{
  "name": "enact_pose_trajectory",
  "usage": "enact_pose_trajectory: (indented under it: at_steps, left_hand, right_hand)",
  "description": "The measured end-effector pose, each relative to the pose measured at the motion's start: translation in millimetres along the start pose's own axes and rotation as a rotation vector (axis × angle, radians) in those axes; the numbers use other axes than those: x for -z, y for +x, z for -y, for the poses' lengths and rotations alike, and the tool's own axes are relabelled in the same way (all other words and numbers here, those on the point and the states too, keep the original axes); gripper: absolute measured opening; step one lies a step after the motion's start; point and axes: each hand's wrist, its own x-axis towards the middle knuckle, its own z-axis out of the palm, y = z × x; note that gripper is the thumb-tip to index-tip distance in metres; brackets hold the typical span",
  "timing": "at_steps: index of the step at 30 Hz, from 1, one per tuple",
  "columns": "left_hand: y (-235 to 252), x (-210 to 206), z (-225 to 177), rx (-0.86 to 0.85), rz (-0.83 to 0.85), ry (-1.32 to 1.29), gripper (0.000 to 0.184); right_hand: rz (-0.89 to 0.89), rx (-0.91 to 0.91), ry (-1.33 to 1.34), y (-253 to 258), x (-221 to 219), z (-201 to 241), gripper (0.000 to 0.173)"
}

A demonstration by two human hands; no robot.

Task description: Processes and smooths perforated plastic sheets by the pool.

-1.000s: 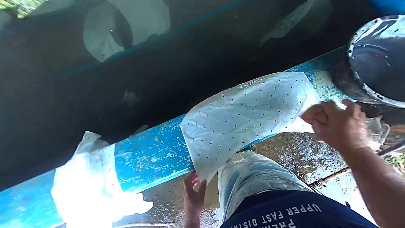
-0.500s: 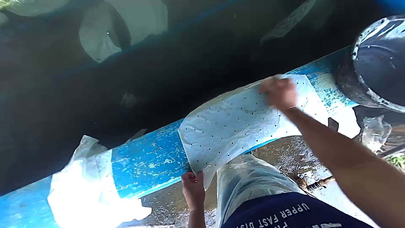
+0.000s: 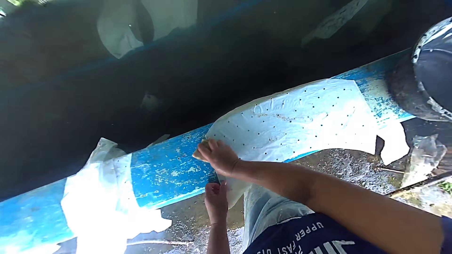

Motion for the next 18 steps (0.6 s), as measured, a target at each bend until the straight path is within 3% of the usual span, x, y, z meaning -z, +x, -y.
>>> enact_pose_trajectory:
  at_steps: [2,5,8,10,12,13,15,18]
  left_hand:
    - [-2,4,2,-0.030,0.016,-0.090,0.022]
    - [-6,11,0,-0.059,0.055,-0.202,0.034]
    - [-19,15,3,-0.053,0.119,-0.222,0.045]
    - [-32,16,12,-0.043,0.161,-0.246,0.046]
    - [-46,15,25,-0.014,0.194,-0.294,0.043]
    - [-52,14,29,0.012,0.210,-0.313,0.041]
    - [-58,11,37,0.057,0.236,-0.350,0.032]
    - [-44,4,44,0.131,0.304,-0.422,0.026]
  right_hand:
    - [-0.170,0.030,-0.055,-13,15,-42,0.048]
    - [-0.482,-0.127,-0.387,-67,73,-160,0.038]
    - [-0.593,-0.646,-0.395,-154,156,-255,0.045]
    - [-0.624,-0.997,-0.245,-196,190,-275,0.067]
    - [-0.670,-1.138,-0.124,-205,204,-255,0.070]
    - [-0.676,-1.095,-0.109,-197,202,-233,0.069]
    - [-0.631,-0.841,-0.123,-168,176,-182,0.065]
    - [-0.455,-0.374,-0.192,-108,90,-110,0.056]
